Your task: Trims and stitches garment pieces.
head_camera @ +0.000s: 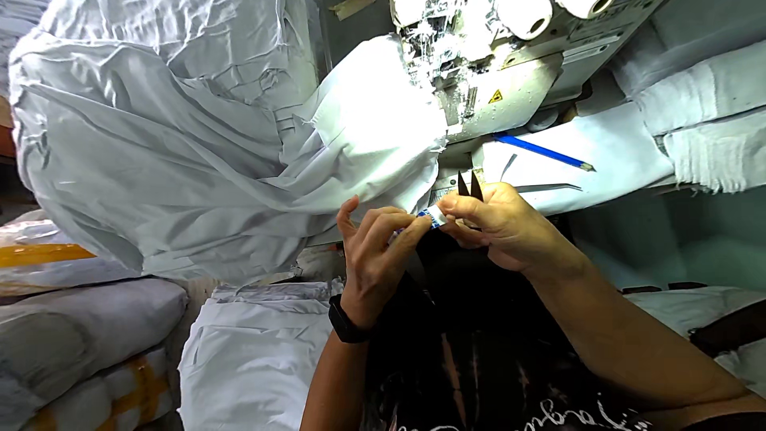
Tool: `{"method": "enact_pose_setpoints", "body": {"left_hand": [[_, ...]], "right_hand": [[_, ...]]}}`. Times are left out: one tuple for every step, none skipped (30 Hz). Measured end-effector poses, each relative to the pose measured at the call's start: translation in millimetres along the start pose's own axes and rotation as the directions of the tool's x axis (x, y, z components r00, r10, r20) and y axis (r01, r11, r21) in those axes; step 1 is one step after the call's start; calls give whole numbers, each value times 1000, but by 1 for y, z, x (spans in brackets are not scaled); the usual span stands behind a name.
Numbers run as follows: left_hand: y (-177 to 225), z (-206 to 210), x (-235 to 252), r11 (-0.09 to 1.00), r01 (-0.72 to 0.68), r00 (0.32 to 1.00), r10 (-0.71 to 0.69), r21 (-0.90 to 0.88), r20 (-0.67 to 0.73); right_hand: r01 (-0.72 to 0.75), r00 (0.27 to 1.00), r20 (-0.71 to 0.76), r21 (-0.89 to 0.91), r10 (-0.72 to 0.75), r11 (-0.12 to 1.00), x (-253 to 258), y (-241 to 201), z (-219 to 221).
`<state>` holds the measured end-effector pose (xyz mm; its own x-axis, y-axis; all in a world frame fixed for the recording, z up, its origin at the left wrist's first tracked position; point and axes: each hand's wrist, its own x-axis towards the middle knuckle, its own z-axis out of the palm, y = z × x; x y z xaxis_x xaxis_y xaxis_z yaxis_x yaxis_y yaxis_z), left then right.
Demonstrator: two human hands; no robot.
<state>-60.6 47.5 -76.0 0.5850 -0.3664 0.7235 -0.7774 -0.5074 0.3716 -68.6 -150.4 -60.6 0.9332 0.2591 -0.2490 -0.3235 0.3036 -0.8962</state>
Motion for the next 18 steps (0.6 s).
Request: {"method": "enact_pose_setpoints", "body": {"left_hand": [[-1,0,-2,1000,-14,1000,14,9,14],[-2,1,-2,1000,-13,1000,13,10,25],[-2,1,-2,1000,2,999,-2,1,39],[-2,0,-1,999,33,998,-32,-15,63],[-2,-1,0,997,71,994,-67,-36,91],[-1,-2,1,992,107,988,-99,-65,116],[0,-2,2,984,143,983,-129,-102,134],[0,-2,2,974,178,977,-158,-138,144],[1,-2,2,965,206,973,-183,-166,144],[1,-1,2,957,224,970,-201,-185,137],[2,0,1,950,239,968,-217,-203,125],[3,1,1,941,253,966,-234,-224,111],[3,2,1,930,270,963,-254,-250,94],[4,3,2,911,295,955,-283,-289,83],[4,3,3,882,326,945,-317,-341,81],[4,4,3,846,357,932,-353,-395,87],[5,4,4,811,389,917,-387,-437,97],[6,3,4,777,417,902,-419,-471,106]], "right_hand": [[24,999,-37,-4,-24,1000,1,0,3],[59,996,-72,-36,-61,998,1,1,6],[101,989,-95,-92,-110,991,1,1,8],[146,981,-104,-154,-163,977,2,2,10],[187,972,-101,-213,-212,959,2,2,11],[225,962,-91,-264,-256,938,2,3,12],[258,953,-78,-307,-294,916,2,4,12],[280,944,-73,-336,-321,900,2,5,12],[287,940,-73,-352,-332,891,1,5,12],[282,941,-79,-354,-329,892,1,5,13],[271,944,-87,-346,-318,898,1,5,13],[257,947,-97,-341,-306,904,0,6,13],[251,947,-109,-339,-303,907,0,6,12],[255,944,-116,-338,-309,906,1,6,10],[268,940,-114,-340,-322,901,0,7,9],[276,937,-110,-343,-331,898,0,6,7],[282,936,-105,-345,-335,896,-1,6,6],[280,938,-100,-345,-332,896,-2,6,5]]}}
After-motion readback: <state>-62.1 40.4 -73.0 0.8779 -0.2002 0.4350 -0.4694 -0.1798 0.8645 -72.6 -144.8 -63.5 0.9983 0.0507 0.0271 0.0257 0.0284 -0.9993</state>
